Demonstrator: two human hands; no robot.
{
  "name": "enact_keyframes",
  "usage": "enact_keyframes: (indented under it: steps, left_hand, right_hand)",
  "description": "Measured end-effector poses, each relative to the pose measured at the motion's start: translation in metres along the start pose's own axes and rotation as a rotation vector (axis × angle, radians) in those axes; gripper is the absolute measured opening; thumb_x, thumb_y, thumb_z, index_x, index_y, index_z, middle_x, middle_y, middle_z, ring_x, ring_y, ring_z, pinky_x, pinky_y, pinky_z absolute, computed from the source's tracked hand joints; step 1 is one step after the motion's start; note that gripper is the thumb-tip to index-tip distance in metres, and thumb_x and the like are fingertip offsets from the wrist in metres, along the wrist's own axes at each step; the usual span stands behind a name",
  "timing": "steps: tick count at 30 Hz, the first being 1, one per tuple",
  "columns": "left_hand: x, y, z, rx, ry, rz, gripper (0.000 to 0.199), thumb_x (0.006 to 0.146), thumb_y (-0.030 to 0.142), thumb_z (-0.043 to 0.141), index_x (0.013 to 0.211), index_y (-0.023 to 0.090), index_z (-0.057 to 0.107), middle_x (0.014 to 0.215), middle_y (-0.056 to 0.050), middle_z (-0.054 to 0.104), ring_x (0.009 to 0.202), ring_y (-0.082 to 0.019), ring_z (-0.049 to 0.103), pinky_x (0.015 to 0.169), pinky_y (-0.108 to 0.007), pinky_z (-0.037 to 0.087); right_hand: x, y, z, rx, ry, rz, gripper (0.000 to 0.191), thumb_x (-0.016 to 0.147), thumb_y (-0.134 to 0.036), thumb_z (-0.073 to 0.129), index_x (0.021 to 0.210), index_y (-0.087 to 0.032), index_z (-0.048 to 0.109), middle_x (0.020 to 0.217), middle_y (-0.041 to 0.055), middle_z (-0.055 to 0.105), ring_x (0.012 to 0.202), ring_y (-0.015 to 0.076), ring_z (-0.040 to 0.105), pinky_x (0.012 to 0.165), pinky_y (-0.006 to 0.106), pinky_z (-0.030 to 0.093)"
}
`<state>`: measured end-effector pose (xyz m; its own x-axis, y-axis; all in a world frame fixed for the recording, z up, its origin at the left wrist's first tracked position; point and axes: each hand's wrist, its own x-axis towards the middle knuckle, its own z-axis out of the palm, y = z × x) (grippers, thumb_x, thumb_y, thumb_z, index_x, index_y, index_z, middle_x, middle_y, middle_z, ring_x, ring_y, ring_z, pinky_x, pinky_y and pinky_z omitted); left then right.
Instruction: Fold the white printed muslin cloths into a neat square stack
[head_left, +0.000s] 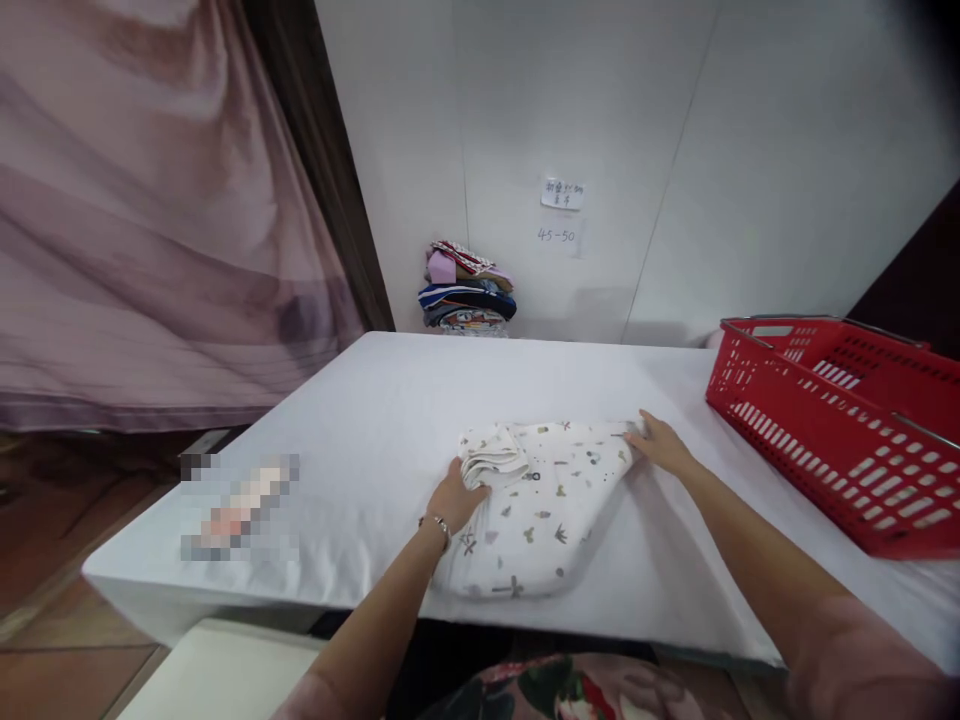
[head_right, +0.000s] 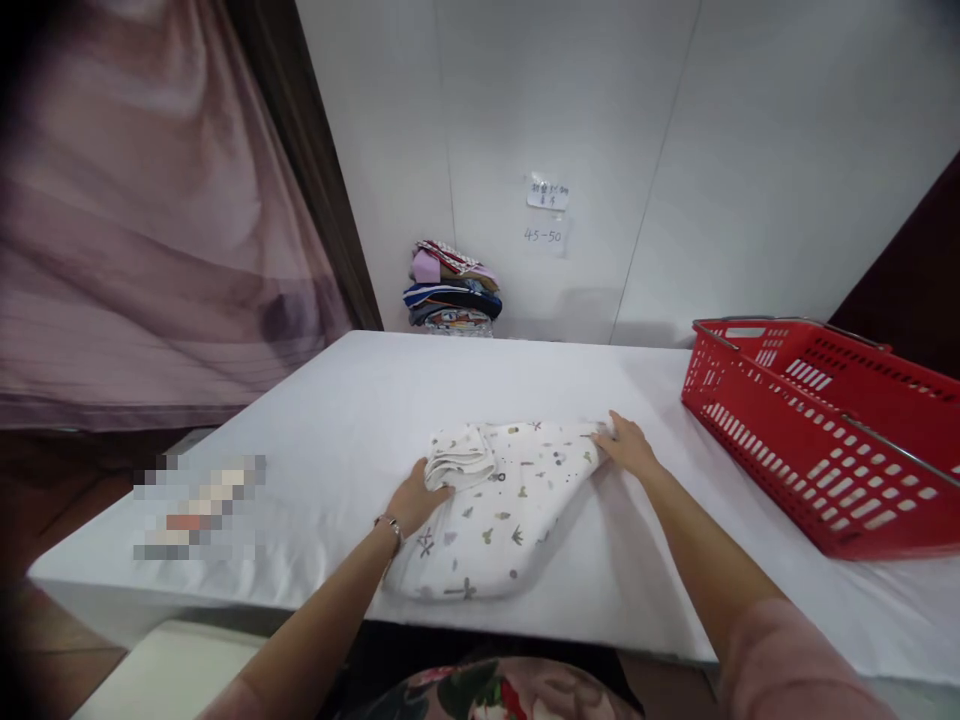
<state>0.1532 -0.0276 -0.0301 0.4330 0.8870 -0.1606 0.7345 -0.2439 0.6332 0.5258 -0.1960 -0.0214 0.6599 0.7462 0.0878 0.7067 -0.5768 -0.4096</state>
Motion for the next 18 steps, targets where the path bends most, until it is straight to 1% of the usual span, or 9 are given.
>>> enact_keyframes:
  steps: [3, 5, 7, 9, 10, 11, 13, 15, 18]
  left_hand:
    - [0.003, 0.0, -0.003, -0.185, -0.068, 0.011, 0.04, 0.075, 0.037, 0.057, 0.109, 0.017, 0.056, 0.096, -0.007, 0.068, 0.082, -0.021, 0.064, 0.069, -0.029, 0.048]
    - [0.002, -0.006, -0.01, -0.288, -0.004, 0.021, 0.033, 0.077, 0.039, 0.052, 0.101, 0.018, 0.059, 0.089, -0.004, 0.068, 0.078, -0.019, 0.063, 0.066, -0.028, 0.048]
    - [0.001, -0.013, -0.022, -0.343, 0.094, 0.051, 0.034, 0.078, 0.042, 0.05, 0.1, 0.018, 0.06, 0.088, -0.003, 0.068, 0.082, -0.02, 0.062, 0.069, -0.028, 0.048]
    - [0.005, -0.015, -0.04, -0.349, 0.169, 0.081, 0.033, 0.078, 0.042, 0.049, 0.098, 0.019, 0.062, 0.088, -0.002, 0.069, 0.087, -0.021, 0.062, 0.075, -0.029, 0.048]
    - [0.009, -0.012, -0.052, -0.334, 0.204, 0.099, 0.031, 0.079, 0.041, 0.049, 0.097, 0.019, 0.062, 0.089, -0.002, 0.069, 0.089, -0.021, 0.061, 0.078, -0.03, 0.048]
    - [0.015, -0.006, -0.064, -0.309, 0.237, 0.122, 0.029, 0.079, 0.039, 0.049, 0.096, 0.02, 0.063, 0.091, -0.001, 0.069, 0.092, -0.021, 0.06, 0.082, -0.03, 0.047]
    - [0.031, 0.016, -0.095, -0.253, 0.337, 0.201, 0.025, 0.079, 0.034, 0.049, 0.095, 0.022, 0.064, 0.097, 0.0, 0.068, 0.098, -0.021, 0.058, 0.088, -0.031, 0.044]
    - [0.05, 0.048, -0.13, -0.253, 0.48, 0.353, 0.026, 0.08, 0.032, 0.049, 0.098, 0.021, 0.064, 0.102, -0.001, 0.066, 0.101, -0.02, 0.057, 0.092, -0.032, 0.041]
    - [0.073, 0.096, -0.179, -0.373, 0.685, 0.613, 0.035, 0.08, 0.033, 0.05, 0.111, 0.019, 0.059, 0.109, -0.002, 0.064, 0.104, -0.019, 0.055, 0.093, -0.031, 0.041]
  right_hand:
    - [0.016, -0.011, -0.003, -0.091, -0.219, -0.003, 0.073, 0.074, -0.05, 0.054, 0.136, -0.014, 0.037, 0.13, 0.0163, 0.049, 0.118, 0.0294, 0.047, 0.092, 0.038, 0.04]
    - [0.018, -0.016, -0.004, -0.118, -0.324, -0.04, 0.066, 0.069, -0.048, 0.06, 0.124, -0.014, 0.052, 0.119, 0.0162, 0.058, 0.107, 0.03, 0.055, 0.087, 0.038, 0.042]
    - [0.015, -0.02, -0.005, -0.122, -0.391, -0.088, 0.05, 0.061, -0.045, 0.067, 0.1, -0.014, 0.066, 0.1, 0.0132, 0.067, 0.093, 0.0295, 0.061, 0.079, 0.035, 0.045]
    - [0.013, -0.024, -0.01, -0.101, -0.433, -0.166, 0.038, 0.057, -0.042, 0.07, 0.084, -0.016, 0.069, 0.086, 0.0093, 0.069, 0.083, 0.0271, 0.063, 0.073, 0.032, 0.046]
    - [0.014, -0.028, -0.015, -0.081, -0.422, -0.206, 0.035, 0.057, -0.042, 0.07, 0.081, -0.016, 0.069, 0.084, 0.0078, 0.069, 0.081, 0.0263, 0.063, 0.071, 0.031, 0.046]
    - [0.017, -0.034, -0.023, -0.057, -0.382, -0.239, 0.035, 0.058, -0.042, 0.069, 0.082, -0.017, 0.069, 0.083, 0.0071, 0.069, 0.081, 0.0258, 0.062, 0.071, 0.03, 0.046]
    - [0.028, -0.051, -0.046, -0.012, -0.206, -0.278, 0.038, 0.061, -0.044, 0.068, 0.086, -0.016, 0.068, 0.085, 0.0068, 0.068, 0.083, 0.0256, 0.061, 0.071, 0.03, 0.046]
    - [0.044, -0.074, -0.079, -0.004, 0.085, -0.297, 0.04, 0.065, -0.048, 0.065, 0.089, -0.017, 0.066, 0.087, 0.0072, 0.066, 0.083, 0.0251, 0.059, 0.073, 0.032, 0.046]
    - [0.063, -0.103, -0.132, -0.028, 0.55, -0.393, 0.038, 0.075, -0.053, 0.056, 0.091, -0.019, 0.064, 0.088, 0.008, 0.062, 0.086, 0.0254, 0.056, 0.075, 0.036, 0.044]
